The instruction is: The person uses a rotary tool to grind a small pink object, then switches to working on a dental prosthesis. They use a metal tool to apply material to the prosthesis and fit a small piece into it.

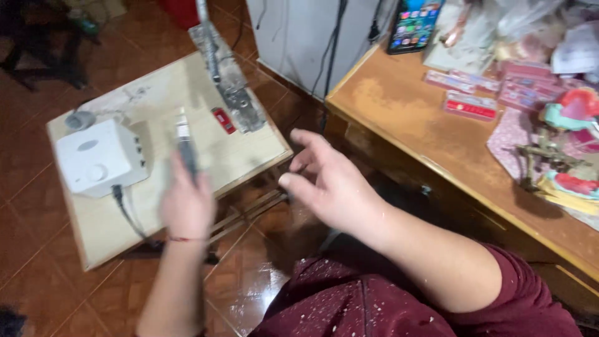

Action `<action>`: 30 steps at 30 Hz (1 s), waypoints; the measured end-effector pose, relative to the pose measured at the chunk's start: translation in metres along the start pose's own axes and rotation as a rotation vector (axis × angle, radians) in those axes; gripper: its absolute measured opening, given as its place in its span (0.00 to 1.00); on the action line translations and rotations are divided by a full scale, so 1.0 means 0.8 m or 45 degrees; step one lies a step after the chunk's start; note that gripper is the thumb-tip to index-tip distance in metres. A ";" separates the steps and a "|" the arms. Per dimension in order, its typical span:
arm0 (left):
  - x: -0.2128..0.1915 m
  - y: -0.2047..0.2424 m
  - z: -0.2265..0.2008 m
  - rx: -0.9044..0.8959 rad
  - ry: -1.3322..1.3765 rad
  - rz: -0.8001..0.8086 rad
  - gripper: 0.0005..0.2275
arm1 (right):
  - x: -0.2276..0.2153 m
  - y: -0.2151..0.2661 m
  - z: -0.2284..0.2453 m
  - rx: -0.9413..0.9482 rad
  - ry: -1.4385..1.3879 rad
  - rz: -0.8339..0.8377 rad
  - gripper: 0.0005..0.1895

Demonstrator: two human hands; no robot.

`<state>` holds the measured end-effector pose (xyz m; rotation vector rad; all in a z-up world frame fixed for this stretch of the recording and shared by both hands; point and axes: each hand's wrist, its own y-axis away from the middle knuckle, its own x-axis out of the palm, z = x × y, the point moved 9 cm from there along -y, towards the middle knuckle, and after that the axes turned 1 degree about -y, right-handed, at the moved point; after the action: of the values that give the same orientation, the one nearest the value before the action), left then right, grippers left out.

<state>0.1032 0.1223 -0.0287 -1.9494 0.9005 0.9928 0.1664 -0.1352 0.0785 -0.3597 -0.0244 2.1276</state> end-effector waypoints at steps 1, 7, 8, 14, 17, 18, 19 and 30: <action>0.016 -0.014 0.036 -0.093 -0.167 0.035 0.31 | -0.004 0.006 0.009 0.071 0.135 0.027 0.33; 0.041 -0.063 0.089 -0.264 -0.450 0.201 0.28 | -0.016 0.012 0.008 0.263 0.587 0.217 0.19; 0.039 -0.067 0.088 -0.314 -0.408 0.268 0.28 | -0.019 0.014 -0.005 0.400 0.693 0.269 0.18; -0.068 0.011 -0.174 0.468 -0.029 -0.092 0.26 | 0.025 0.039 -0.237 0.597 0.586 0.650 0.22; -0.097 0.142 -0.365 1.657 0.699 0.142 0.28 | 0.070 0.055 -0.244 0.362 0.749 0.528 0.27; -0.070 0.146 -0.351 1.710 0.753 0.158 0.28 | 0.055 0.060 -0.251 0.408 0.763 0.465 0.27; -0.012 0.126 -0.336 1.426 0.724 0.478 0.30 | 0.050 0.060 -0.239 0.180 0.948 0.448 0.31; 0.147 0.055 -0.182 0.202 -0.764 0.849 0.25 | -0.346 0.337 -0.033 -0.317 1.117 -0.711 0.14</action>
<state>0.1670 -0.0507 -0.0835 -1.1008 1.2341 1.7010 0.0944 -0.5155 0.0789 -1.2466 0.1070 1.2841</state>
